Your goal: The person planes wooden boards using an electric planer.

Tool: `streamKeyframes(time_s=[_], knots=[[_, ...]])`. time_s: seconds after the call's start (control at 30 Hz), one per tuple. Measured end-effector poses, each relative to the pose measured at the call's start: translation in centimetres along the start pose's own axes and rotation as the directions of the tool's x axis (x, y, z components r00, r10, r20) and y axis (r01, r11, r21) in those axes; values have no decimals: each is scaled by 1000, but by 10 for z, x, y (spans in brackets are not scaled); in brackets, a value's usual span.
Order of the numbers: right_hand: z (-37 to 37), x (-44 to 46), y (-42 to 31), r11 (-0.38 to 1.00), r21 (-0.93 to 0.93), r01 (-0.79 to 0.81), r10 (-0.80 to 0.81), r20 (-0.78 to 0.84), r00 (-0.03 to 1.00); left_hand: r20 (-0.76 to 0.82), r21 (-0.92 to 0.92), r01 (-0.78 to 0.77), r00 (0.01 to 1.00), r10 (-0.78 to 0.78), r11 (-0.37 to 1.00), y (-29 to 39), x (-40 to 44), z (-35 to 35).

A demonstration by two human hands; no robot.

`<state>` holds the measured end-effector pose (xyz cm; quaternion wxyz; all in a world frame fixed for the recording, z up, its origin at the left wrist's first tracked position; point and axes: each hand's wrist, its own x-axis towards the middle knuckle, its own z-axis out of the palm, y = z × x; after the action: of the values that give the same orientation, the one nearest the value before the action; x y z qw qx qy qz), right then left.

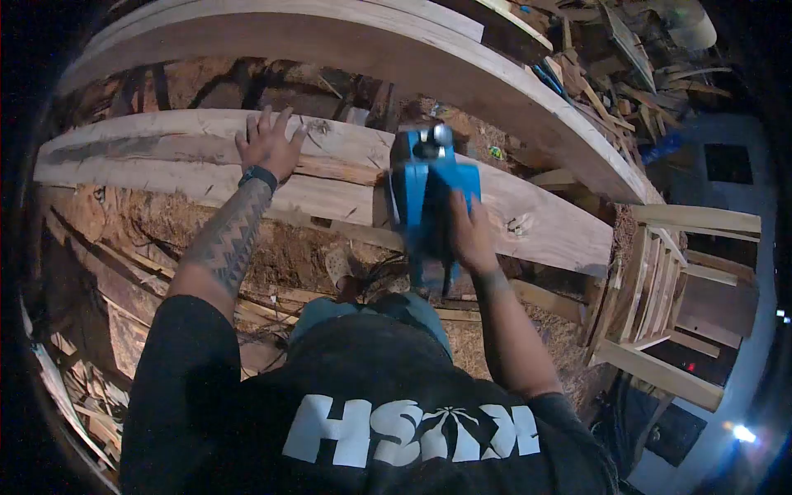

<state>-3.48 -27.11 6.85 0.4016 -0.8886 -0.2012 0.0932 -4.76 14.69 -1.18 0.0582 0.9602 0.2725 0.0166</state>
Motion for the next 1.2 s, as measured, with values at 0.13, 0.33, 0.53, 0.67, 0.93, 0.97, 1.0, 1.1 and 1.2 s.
streamKeyframes(time_s=[0.13, 0.33, 0.53, 0.67, 0.93, 0.97, 1.0, 1.1, 1.2], knots=[[-24, -91, -44, 939, 90, -333, 329, 63, 942, 60, -15, 13, 998, -12, 1000, 5, -1, -10], [-8, -14, -41, 981, 82, -177, 184, -85, 979, 57, 0, 32, 998, -32, 999, 8, 0, -6], [-11, 22, -33, 978, -34, -204, 197, -147, 969, 12, 24, -1, 1000, 1, 1000, -1, 2, 11], [-29, -81, -27, 963, 40, -267, 270, -134, 954, 12, 34, 16, 1000, -17, 999, 4, 4, 3], [-32, -32, -5, 971, 35, -237, 239, -136, 961, 4, 14, 18, 1000, -18, 1000, 7, 2, -1], [-29, -3, 1, 973, -8, -232, 228, -170, 959, 0, 9, 16, 1000, -16, 1000, 5, 1, 0], [-26, 18, 4, 971, -50, -233, 219, -200, 955, -10, 2, 7, 1000, -7, 1000, 4, 0, 0], [-32, 37, -12, 934, 114, -339, 351, -99, 931, -17, -2, -19, 1000, 19, 1000, 1, 1, 4], [-34, -10, -18, 977, 32, -211, 213, -164, 963, -4, 16, 2, 1000, -2, 1000, 3, 3, 3]])
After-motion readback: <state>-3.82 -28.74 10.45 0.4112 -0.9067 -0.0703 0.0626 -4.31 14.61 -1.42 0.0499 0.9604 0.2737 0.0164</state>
